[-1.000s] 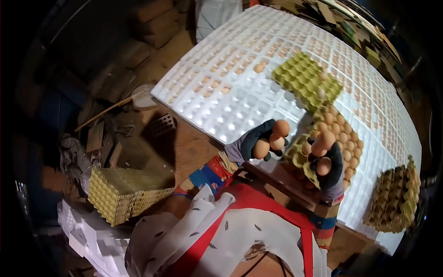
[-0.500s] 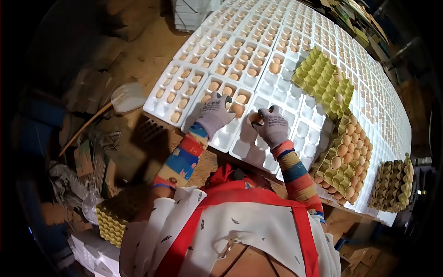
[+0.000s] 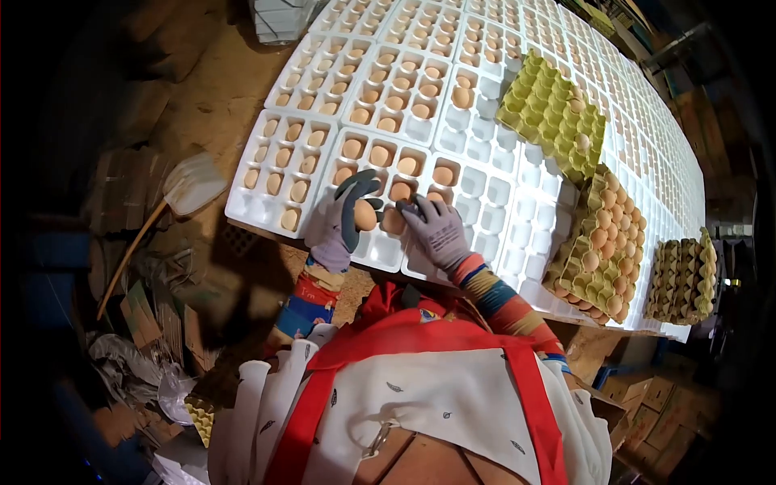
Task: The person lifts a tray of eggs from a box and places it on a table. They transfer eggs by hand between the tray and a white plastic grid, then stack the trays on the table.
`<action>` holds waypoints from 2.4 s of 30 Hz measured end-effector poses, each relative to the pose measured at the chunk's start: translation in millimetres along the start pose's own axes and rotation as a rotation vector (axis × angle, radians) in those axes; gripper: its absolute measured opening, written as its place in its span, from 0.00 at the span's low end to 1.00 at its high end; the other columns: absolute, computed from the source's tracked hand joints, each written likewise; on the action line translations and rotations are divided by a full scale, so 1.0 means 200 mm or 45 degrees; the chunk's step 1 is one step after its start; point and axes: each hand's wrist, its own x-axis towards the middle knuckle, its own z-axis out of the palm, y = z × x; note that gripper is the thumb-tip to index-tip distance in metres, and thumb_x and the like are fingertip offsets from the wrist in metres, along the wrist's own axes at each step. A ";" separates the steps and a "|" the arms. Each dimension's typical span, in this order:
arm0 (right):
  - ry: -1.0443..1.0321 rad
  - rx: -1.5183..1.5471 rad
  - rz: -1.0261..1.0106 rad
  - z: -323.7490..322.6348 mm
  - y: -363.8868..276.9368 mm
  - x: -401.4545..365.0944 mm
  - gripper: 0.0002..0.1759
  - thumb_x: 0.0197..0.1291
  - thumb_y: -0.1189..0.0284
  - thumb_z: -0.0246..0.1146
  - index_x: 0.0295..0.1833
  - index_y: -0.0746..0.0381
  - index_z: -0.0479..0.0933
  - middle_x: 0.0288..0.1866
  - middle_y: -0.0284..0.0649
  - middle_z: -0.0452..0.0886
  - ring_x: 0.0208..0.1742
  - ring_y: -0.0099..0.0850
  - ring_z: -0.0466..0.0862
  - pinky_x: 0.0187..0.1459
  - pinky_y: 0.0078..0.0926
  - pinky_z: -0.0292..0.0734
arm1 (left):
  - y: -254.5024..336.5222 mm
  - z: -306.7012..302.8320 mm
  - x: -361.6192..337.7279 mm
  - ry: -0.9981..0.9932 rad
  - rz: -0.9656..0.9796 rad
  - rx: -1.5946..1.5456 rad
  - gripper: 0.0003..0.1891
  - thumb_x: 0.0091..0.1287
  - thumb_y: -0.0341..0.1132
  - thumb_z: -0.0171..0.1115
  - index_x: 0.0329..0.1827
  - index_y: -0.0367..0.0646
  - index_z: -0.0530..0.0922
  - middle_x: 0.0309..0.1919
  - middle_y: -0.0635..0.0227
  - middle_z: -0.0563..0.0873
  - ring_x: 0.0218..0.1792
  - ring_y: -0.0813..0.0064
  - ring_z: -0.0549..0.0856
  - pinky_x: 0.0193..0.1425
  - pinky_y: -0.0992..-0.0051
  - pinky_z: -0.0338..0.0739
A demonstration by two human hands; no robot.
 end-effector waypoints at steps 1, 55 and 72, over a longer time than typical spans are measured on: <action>0.117 0.080 0.067 -0.01 0.00 -0.02 0.26 0.55 0.67 0.64 0.62 0.50 0.74 0.60 0.43 0.74 0.56 0.43 0.76 0.54 0.40 0.71 | 0.00 0.02 0.00 0.084 -0.115 -0.171 0.18 0.73 0.28 0.49 0.64 0.33 0.72 0.51 0.59 0.84 0.44 0.72 0.86 0.48 0.75 0.83; 0.795 2.269 0.838 -1.19 1.37 -1.46 0.35 0.63 0.70 0.63 0.75 0.56 0.61 0.50 0.39 0.81 0.42 0.31 0.84 0.38 0.28 0.82 | 0.27 2.00 0.15 -0.710 0.528 1.173 0.21 0.53 0.40 0.68 0.49 0.42 0.76 0.42 0.58 0.83 0.42 0.60 0.84 0.46 0.64 0.79; 0.684 2.326 1.173 -1.17 1.47 -1.18 0.32 0.67 0.47 0.56 0.65 0.59 0.71 0.49 0.42 0.80 0.34 0.34 0.79 0.26 0.26 0.75 | 0.17 2.00 0.43 -0.481 0.205 0.761 0.27 0.61 0.53 0.67 0.56 0.42 0.79 0.52 0.59 0.77 0.43 0.59 0.81 0.48 0.64 0.80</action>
